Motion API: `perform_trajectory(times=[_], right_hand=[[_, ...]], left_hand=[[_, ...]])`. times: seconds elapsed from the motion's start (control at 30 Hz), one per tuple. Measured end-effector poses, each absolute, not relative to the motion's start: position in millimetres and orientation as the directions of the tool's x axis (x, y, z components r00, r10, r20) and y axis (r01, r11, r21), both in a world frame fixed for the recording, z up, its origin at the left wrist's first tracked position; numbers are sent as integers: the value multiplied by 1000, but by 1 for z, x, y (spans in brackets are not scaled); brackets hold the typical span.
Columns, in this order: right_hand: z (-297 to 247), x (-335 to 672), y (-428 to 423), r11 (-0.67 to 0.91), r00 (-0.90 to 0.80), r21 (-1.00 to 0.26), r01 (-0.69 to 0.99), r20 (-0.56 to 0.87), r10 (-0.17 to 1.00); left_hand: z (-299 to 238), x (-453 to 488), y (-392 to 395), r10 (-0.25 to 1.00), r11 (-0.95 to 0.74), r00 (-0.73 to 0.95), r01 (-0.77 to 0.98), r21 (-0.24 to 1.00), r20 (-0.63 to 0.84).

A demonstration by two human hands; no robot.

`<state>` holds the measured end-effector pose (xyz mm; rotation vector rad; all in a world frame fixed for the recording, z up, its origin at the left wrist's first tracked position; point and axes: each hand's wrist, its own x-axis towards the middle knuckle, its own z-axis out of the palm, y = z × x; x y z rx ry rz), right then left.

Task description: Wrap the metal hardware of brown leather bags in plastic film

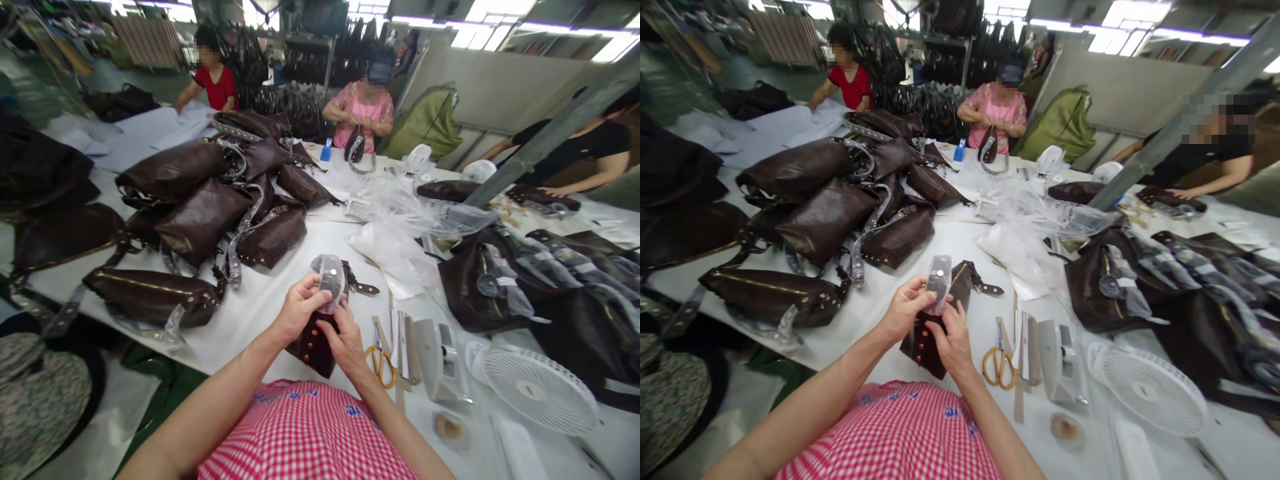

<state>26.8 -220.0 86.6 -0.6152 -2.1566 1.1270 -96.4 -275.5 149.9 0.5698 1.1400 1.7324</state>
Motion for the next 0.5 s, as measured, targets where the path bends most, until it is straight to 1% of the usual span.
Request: perform_trajectory(times=[0.1,0.23,0.33,0.5], right_hand=[[88,22,-215,425,-695,-902,79,256,672],[92,22,-211,288,-701,-954,83,150,698],[93,23,-211,217,-729,-973,77,94,679],[91,22,-212,165,-746,-983,80,51,664]], left_hand=[[139,-99,-283,911,-52,-401,-336,941,-93],[122,-101,-290,912,-77,-408,-88,993,34],[113,-105,-292,921,-108,-370,64,992,124],[107,-113,-298,919,-177,-320,189,966,231]])
